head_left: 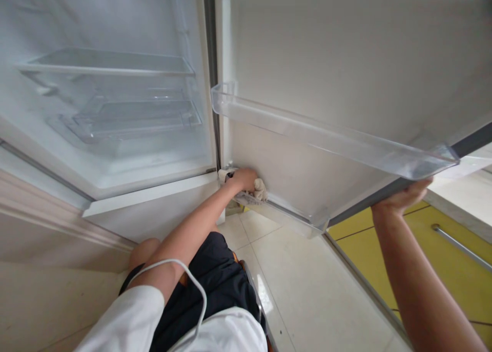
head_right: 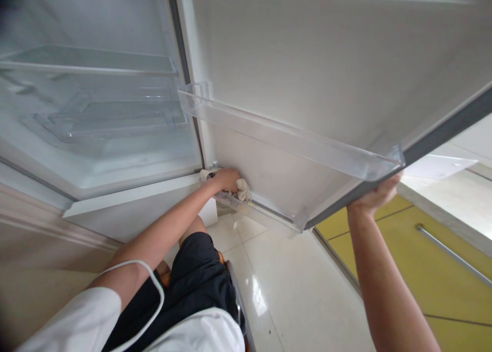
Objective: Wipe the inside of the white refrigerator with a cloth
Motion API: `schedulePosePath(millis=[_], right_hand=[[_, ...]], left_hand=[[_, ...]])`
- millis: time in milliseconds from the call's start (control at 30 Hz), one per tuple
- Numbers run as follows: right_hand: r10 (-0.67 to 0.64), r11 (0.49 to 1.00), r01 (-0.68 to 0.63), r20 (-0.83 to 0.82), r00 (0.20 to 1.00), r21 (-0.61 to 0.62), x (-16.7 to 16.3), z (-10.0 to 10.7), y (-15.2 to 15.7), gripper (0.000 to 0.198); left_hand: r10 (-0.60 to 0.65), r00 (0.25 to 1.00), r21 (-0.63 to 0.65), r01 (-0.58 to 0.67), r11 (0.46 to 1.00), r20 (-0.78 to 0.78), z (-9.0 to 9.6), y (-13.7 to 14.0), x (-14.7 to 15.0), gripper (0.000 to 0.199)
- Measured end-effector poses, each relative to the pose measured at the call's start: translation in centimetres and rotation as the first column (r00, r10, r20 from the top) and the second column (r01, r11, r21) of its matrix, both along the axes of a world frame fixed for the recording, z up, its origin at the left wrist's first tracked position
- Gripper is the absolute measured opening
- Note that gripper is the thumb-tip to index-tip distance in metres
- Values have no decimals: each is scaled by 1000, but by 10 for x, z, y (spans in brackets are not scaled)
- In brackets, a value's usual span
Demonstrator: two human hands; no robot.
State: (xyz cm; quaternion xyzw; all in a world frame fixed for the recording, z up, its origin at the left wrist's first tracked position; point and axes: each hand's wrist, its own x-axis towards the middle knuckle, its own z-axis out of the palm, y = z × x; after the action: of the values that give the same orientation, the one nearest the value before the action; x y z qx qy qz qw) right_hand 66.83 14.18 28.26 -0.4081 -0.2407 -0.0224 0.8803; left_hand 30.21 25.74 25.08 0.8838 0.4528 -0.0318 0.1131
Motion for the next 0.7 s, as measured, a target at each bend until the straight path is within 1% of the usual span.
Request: schedulePosePath(millis=[100,167,233,300,367,433,533,700], right_hand=[[-16,996,16,-4,1000,86,5,-1,2,23],[7,994,-6,-3,1000,108,7,-2,4,25],[35,993,-35,3,999,116,8,-3,5,28],[41,993,-43,17,999,110,6,-3,5,30],[21,995,-24,31,999,96,5,-3,4,30],[-6,997,3,31,1000,83,3,-4,3,30],[-24,997,22,27,999,73,1,-3,2,31],[-8,996,6,26,1000,88,-1,1,-1,29]], left_hand=[[-93,995,-89,89,992,-32,-1,4,15,30],[-152,988,-121,149,981,-11,0,-2,27,30],[-206,978,-142,208,968,29,-2,-18,44,32],[-256,964,-157,264,952,74,-4,-40,68,33],[-319,938,-154,338,928,139,-7,-62,93,33],[-371,909,-157,401,902,192,-9,-79,114,32],[-390,894,-187,431,883,220,-10,-90,132,28],[-328,909,-212,384,899,256,-5,-95,133,26]])
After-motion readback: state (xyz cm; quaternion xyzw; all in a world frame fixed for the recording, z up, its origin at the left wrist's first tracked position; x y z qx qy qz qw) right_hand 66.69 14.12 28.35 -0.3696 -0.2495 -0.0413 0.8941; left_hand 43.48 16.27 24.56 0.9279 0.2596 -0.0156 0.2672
